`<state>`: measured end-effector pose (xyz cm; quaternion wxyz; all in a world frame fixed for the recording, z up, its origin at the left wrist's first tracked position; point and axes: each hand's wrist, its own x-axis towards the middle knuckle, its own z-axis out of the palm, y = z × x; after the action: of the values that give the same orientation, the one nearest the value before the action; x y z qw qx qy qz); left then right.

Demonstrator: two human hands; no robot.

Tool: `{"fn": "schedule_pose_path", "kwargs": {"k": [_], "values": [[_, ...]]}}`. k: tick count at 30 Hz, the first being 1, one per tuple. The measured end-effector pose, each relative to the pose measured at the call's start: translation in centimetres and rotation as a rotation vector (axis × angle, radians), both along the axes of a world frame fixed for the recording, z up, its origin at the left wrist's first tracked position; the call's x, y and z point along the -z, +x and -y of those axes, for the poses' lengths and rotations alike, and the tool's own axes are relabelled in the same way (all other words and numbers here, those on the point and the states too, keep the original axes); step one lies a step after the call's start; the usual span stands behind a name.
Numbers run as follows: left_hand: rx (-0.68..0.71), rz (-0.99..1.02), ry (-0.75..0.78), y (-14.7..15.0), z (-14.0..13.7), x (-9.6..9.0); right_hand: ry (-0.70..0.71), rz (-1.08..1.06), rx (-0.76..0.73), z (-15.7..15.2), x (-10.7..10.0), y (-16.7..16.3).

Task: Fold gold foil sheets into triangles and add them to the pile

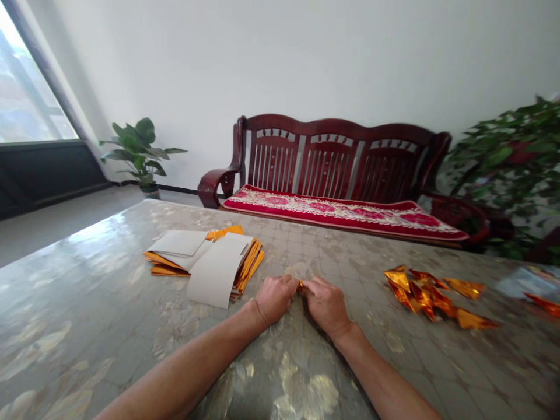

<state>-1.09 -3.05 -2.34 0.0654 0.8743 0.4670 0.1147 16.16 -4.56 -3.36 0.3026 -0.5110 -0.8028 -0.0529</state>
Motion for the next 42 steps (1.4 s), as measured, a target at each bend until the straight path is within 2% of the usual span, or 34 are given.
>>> {"fn": "schedule_pose_path", "kwargs": {"k": [8,14,19,32,42], "values": [[-0.063,0.093,0.014,-0.3,-0.3,0.0,-0.04,-0.034,0.016,-0.3,-0.2,0.4],[-0.041,0.302,-0.037,-0.6,-0.7,-0.1,0.01,-0.09,0.01,-0.5,0.1,1.2],[-0.049,0.393,-0.058,-0.3,-0.5,-0.6,-0.002,-0.051,0.0,-0.4,0.2,1.1],[-0.233,0.597,-0.12,0.3,-1.2,0.0,0.015,0.008,-0.046,-0.4,-0.3,1.3],[-0.373,0.583,-0.18,0.6,-1.0,-1.1,0.128,0.154,-0.182,-0.1,-0.9,1.3]]}}
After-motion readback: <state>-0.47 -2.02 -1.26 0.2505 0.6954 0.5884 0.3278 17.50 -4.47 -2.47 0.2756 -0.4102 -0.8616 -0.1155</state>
